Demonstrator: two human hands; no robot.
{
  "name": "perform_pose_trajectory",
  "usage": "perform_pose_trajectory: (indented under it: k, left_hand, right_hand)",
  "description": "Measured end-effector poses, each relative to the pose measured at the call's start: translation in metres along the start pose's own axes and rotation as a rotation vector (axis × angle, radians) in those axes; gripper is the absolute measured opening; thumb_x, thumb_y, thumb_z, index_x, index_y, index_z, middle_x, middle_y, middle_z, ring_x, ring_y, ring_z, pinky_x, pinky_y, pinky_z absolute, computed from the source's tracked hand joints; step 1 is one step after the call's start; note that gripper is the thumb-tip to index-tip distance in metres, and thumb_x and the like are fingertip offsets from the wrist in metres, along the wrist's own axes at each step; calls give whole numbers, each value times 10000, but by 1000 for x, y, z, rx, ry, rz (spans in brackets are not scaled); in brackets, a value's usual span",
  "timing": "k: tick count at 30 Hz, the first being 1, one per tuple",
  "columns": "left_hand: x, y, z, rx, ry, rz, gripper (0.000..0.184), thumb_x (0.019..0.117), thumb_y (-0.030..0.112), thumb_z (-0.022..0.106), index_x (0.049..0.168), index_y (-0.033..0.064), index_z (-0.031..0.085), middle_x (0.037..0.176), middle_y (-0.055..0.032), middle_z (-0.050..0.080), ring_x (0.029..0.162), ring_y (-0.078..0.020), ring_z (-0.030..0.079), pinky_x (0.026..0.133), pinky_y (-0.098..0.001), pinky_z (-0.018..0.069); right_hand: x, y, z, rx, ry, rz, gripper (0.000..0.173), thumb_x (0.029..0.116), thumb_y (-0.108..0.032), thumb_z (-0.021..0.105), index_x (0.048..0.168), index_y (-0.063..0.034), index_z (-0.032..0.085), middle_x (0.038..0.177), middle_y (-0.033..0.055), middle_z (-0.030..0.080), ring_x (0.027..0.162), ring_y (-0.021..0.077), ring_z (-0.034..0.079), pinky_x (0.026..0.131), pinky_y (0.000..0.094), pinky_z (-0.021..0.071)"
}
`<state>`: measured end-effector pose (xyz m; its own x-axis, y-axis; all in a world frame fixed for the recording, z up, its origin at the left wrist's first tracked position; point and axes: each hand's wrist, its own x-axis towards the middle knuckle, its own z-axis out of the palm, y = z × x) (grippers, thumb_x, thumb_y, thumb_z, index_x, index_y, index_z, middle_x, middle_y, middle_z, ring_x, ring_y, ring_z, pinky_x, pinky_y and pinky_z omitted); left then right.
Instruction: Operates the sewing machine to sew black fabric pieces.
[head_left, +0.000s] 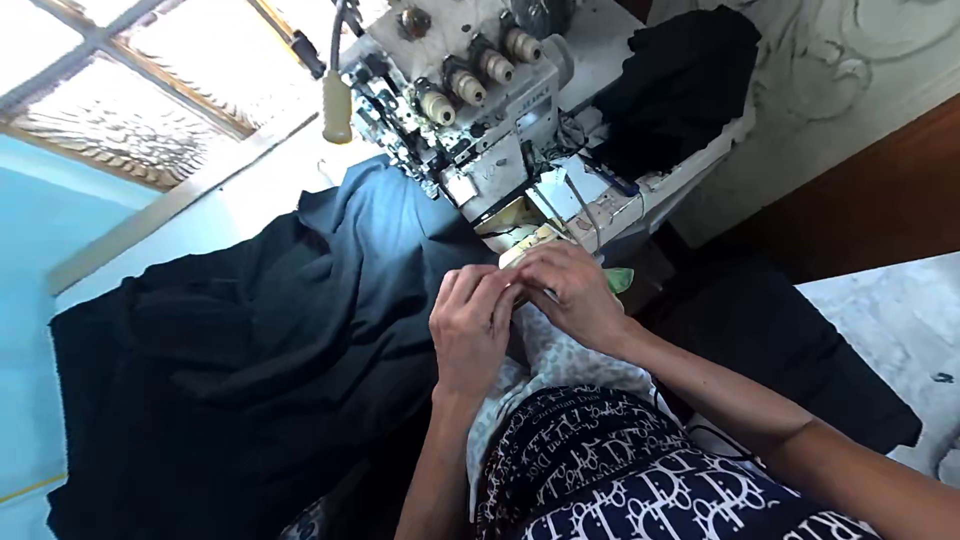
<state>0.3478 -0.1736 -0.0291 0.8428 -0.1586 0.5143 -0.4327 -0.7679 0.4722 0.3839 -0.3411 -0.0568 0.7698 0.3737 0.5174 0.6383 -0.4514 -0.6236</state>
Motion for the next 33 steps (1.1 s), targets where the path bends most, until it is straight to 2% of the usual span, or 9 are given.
perform_pose_trajectory:
  k: [8, 12, 15, 18, 20, 21, 25, 28, 33]
  left_hand:
    - [-28, -13, -32, 242, -215, 39, 223, 996, 146, 563, 886, 17, 708, 843, -126, 652, 803, -305, 637, 688, -423, 505]
    - [-23, -29, -48, 114, -214, -61, 154, 979, 78, 583, 912, -17, 685, 1054, -173, 685, 1019, -322, 657, 885, -461, 532]
    - [-9, -39, -59, -19, -115, -140, 139, 976, 61, 593, 939, -43, 677, 1152, -178, 669, 1100, -245, 642, 956, -383, 525]
    - [12, -42, -61, -111, -10, -172, 148, 992, 78, 586, 963, -49, 656, 1153, -157, 646, 1056, -144, 633, 895, -262, 534]
    - [27, -42, -58, -144, 17, -200, 144, 1003, 89, 570, 986, -31, 650, 1164, -130, 634, 1059, -107, 629, 878, -234, 537]
    - [35, -42, -55, -139, 22, -219, 138, 1009, 90, 572, 997, -22, 652, 1163, -123, 632, 1047, -103, 630, 862, -230, 541]
    - [62, -54, -28, -122, 79, -308, 107, 969, 82, 619, 936, -7, 667, 1070, -115, 635, 1005, -119, 606, 861, -240, 504]
    - [66, -66, -9, -29, 106, -317, 139, 968, 102, 628, 916, -18, 676, 1054, -166, 657, 1047, -242, 593, 914, -364, 457]
    - [70, -66, 1, 145, 179, -283, 155, 923, 105, 640, 856, -29, 680, 974, -207, 665, 1005, -332, 601, 909, -437, 433]
  right_hand:
    - [-7, -17, 22, 68, -161, -68, 79, 892, -113, 713, 934, -77, 770, 1021, 76, 745, 1010, 262, 692, 951, 477, 507]
    - [30, 7, 28, 217, -151, 99, 284, 945, -129, 689, 1181, 29, 679, 1289, 184, 656, 1240, 314, 617, 1046, 490, 496]
    - [64, 43, 41, 328, -260, 284, 426, 987, -163, 643, 1346, 50, 553, 1309, 214, 638, 1236, 310, 621, 1068, 491, 481]
    - [78, 55, 54, 370, -405, 303, 273, 995, -187, 643, 1113, 59, 651, 1017, 205, 694, 979, 298, 675, 913, 506, 511]
    - [74, 49, 55, 373, -374, 290, 231, 982, -172, 654, 909, 46, 639, 816, 146, 620, 782, 239, 596, 759, 454, 469]
    - [68, 44, 53, 388, -335, 298, 220, 972, -160, 671, 896, 45, 649, 797, 136, 622, 754, 222, 590, 743, 437, 475]
    - [29, 13, 42, 538, -168, 387, 118, 969, -102, 688, 1012, 8, 691, 845, 101, 689, 716, 133, 644, 690, 314, 554]
    - [12, -5, 39, 720, -120, 553, 145, 993, -73, 648, 1091, 23, 697, 877, 63, 712, 722, 47, 634, 700, 227, 544]
    - [-2, -13, 46, 880, -55, 666, 199, 1034, -43, 554, 1171, 51, 663, 925, 62, 728, 797, 60, 690, 796, 257, 585]
